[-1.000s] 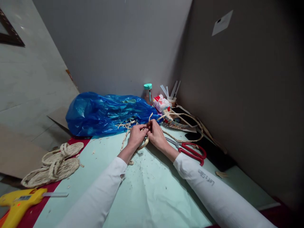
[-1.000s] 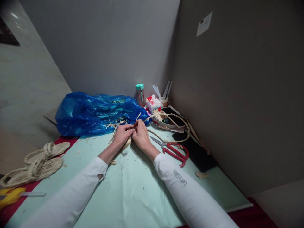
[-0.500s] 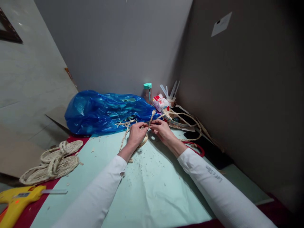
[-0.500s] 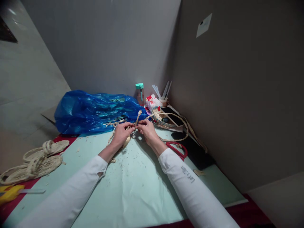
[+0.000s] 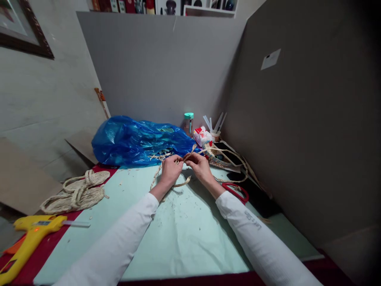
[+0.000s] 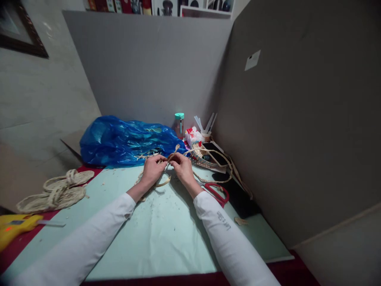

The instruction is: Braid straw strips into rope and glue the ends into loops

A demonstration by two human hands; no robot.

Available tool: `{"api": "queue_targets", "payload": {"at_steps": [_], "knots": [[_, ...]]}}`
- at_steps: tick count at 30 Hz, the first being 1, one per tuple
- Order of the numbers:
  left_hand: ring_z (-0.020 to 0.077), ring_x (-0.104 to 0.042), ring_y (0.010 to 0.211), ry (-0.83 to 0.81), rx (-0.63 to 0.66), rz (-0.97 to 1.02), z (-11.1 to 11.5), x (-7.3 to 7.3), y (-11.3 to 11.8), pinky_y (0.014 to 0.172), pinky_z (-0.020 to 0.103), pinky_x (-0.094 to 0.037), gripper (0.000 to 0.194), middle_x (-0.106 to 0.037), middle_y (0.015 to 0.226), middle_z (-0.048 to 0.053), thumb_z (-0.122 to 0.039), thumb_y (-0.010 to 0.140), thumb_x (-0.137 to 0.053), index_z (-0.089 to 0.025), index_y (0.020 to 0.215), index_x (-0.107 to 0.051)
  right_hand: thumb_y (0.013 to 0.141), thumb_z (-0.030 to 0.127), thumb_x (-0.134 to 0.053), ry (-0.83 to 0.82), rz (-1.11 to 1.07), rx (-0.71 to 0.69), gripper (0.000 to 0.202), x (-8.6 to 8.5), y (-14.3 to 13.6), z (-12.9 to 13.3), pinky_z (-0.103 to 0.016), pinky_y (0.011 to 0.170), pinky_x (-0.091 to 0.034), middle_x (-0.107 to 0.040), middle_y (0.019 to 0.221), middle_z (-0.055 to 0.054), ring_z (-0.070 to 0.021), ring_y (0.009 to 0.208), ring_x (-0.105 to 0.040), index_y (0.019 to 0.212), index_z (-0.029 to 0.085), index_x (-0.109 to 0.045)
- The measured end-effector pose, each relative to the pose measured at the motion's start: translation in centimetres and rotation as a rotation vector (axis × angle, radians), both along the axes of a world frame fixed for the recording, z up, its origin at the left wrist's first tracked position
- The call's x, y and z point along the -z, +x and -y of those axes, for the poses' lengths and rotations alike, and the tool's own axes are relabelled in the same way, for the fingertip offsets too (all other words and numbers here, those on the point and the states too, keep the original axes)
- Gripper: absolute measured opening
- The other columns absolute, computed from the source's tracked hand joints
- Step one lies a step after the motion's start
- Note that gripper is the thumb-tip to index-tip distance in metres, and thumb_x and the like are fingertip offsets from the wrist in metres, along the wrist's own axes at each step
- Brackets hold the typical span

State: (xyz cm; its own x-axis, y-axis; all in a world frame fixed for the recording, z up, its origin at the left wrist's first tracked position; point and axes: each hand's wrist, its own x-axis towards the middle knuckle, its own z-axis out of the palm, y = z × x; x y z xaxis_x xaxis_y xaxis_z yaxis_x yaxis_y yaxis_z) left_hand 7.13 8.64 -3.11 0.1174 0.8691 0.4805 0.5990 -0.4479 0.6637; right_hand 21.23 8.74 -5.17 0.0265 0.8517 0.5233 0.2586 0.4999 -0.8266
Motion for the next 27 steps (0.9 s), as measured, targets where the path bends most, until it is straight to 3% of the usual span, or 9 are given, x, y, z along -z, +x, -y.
{"api": "queue_targets", "payload": {"at_steps": [7,13,20,27], "knots": [[0.0227,-0.063,0.081,0.077,-0.029,-0.221,0.6,0.0,0.1,0.069,0.03,-0.04,0.017,-0.072,0.09,0.009,-0.016,0.083,-0.055,-0.019,0.088,-0.071,0.075,0.021,-0.054,0.049,0.077,0.024,0.016,-0.5,-0.3,0.8,-0.031,0.078,-0.05,-0.069,0.083,-0.003,-0.0188,0.078,-0.063,0.086,0.018,-0.065],[0.0217,-0.062,0.082,0.138,-0.017,-0.32,0.8,0.2,-0.2,0.068,0.031,-0.039,0.028,-0.068,0.096,0.011,-0.012,0.088,-0.045,-0.019,0.094,-0.072,0.082,0.027,-0.06,0.051,0.121,0.048,0.017,0.1,-0.2,0.2,-0.033,0.078,-0.051,-0.07,0.09,-0.004,-0.0188,0.081,-0.064,0.093,0.016,-0.067],[0.0209,-0.063,0.082,0.188,0.048,-0.349,0.3,0.8,0.2,0.068,0.03,-0.042,0.033,-0.068,0.097,0.01,-0.008,0.086,-0.046,-0.021,0.104,-0.071,0.092,0.037,-0.061,0.035,0.184,0.033,0.025,0.9,0.7,-0.4,-0.04,0.085,-0.053,-0.068,0.097,-0.005,-0.0178,0.089,-0.066,0.098,0.013,-0.066],[0.0187,-0.063,0.086,0.189,0.016,-0.302,-0.5,1.5,-0.3,0.077,0.032,-0.046,0.019,-0.069,0.091,0.006,-0.013,0.09,-0.05,-0.016,0.096,-0.068,0.093,0.042,-0.059,-0.041,0.237,-0.01,0.03,0.9,1.0,-0.5,-0.035,0.076,-0.054,-0.069,0.084,-0.003,-0.015,0.075,-0.066,0.098,0.013,-0.067]]}}
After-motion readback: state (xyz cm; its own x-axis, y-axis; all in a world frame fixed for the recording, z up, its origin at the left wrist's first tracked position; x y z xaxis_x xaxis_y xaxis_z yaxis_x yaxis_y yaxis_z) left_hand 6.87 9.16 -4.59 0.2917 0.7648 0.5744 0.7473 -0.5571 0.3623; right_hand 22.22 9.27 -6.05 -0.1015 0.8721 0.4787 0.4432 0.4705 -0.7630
